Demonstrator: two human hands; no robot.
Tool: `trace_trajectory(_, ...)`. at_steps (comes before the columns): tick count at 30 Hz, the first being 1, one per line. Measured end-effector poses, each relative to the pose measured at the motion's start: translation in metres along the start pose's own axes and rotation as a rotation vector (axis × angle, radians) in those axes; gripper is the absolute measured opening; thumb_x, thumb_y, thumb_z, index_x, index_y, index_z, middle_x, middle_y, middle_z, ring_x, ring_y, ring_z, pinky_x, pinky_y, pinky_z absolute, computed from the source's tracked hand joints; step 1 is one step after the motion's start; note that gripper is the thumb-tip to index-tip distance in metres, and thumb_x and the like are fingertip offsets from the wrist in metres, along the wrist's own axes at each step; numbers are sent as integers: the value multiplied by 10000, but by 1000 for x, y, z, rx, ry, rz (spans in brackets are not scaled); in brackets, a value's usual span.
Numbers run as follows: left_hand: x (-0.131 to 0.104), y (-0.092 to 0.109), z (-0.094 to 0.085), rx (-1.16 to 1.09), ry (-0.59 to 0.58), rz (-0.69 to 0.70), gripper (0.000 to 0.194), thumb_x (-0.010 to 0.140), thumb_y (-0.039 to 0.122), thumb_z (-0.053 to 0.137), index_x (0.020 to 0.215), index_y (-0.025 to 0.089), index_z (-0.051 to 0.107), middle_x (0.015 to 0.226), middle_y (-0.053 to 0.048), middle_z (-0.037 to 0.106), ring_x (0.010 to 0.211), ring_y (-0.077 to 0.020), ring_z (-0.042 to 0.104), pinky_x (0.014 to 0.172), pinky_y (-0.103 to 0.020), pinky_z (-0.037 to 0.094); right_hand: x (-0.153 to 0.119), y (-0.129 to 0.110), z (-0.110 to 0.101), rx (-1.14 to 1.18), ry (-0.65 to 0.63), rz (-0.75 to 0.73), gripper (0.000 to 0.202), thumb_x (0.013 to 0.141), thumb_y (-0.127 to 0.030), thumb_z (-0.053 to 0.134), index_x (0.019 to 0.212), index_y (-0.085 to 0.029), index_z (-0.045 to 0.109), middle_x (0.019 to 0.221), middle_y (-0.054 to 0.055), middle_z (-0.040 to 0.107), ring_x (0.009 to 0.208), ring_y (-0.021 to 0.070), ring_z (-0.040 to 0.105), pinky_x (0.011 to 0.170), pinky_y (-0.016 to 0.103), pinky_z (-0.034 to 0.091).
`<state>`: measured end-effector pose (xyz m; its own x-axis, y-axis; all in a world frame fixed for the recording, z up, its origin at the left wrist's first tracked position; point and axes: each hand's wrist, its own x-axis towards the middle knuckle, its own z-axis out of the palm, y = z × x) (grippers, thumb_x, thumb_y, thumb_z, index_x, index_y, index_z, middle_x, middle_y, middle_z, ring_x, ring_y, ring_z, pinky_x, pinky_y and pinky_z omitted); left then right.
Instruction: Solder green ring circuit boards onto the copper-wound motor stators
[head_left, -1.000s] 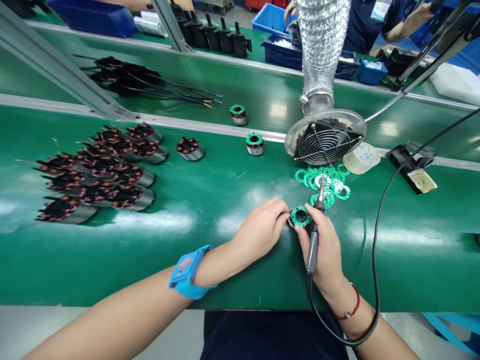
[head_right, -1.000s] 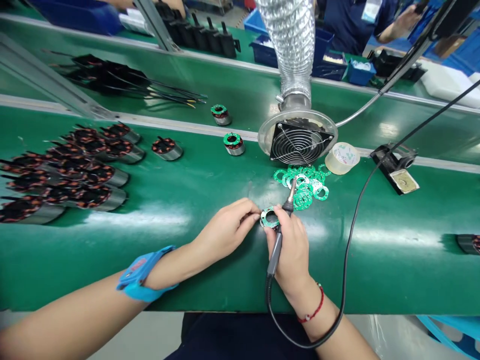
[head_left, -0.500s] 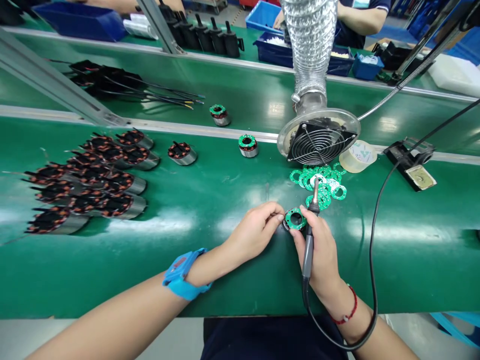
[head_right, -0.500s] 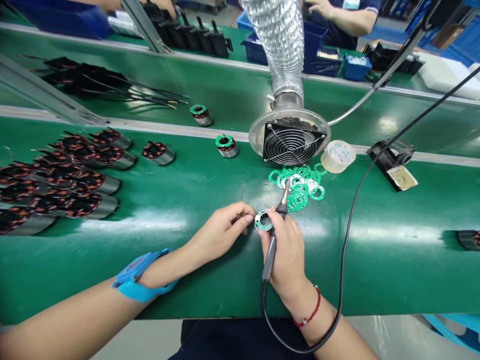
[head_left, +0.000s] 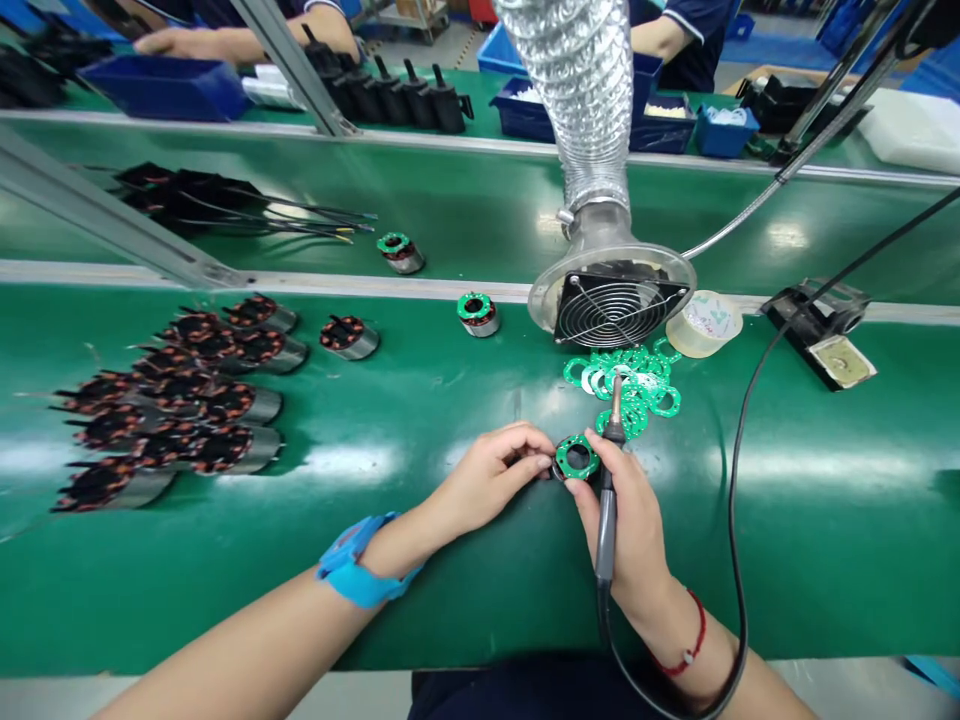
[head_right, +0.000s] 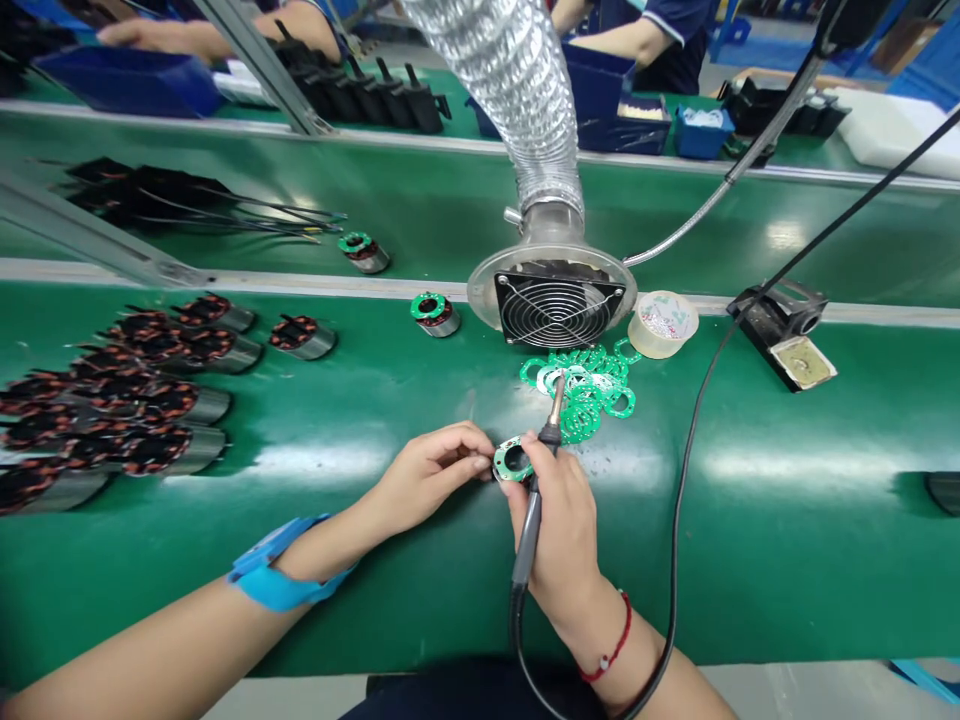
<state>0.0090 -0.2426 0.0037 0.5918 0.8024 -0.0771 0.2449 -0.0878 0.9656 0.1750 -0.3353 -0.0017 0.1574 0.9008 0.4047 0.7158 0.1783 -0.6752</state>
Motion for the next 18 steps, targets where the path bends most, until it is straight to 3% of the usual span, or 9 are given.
trace_trajectory(7, 7, -7, 1, 46, -38, 97, 144, 872, 262, 610, 765, 167, 615, 761, -22, 624, 711, -131, 570, 697, -269, 468, -1, 0, -2, 39, 0, 29, 373, 941, -237, 577, 1310, -226, 523, 1127, 103, 723, 992, 231, 718, 810, 366, 614)
trace_trajectory(9, 9, -8, 1, 18, -55, 77, 109, 861, 269, 630, 842, 170, 588, 787, -14, 603, 704, -125, 552, 675, -256, 469, -1, 1, -3, 52, 1, 19, 375, 941, -238, 581, 1311, -232, 522, 1139, 99, 724, 996, 228, 721, 809, 360, 616)
trace_trajectory(12, 10, -8, -5, 43, -98, 63, 217, 849, 273, 655, 1014, 174, 554, 910, -32, 605, 746, -130, 557, 694, -263, 496, -2, 3, -3, 51, -3, -10, 390, 935, -232, 587, 1319, -235, 519, 1147, 101, 724, 994, 229, 722, 809, 361, 617)
trace_trajectory(15, 10, -3, -14, 190, -181, 173, 348, 885, 266, 625, 1213, 185, 540, 1163, -111, 611, 1006, -199, 596, 895, -366, 514, -2, 3, -3, 47, -52, -36, 400, 933, -221, 573, 1329, -238, 521, 1131, 100, 725, 986, 235, 721, 820, 384, 615)
trace_trajectory(18, 8, 5, -14, 276, -262, 321, 574, 891, 273, 626, 1420, 202, 418, 1434, -160, 498, 1338, -277, 461, 1107, -468, 404, -3, 5, -5, 31, -75, -68, 426, 930, -220, 555, 1353, -226, 504, 1188, 117, 705, 1056, 250, 705, 864, 415, 606)
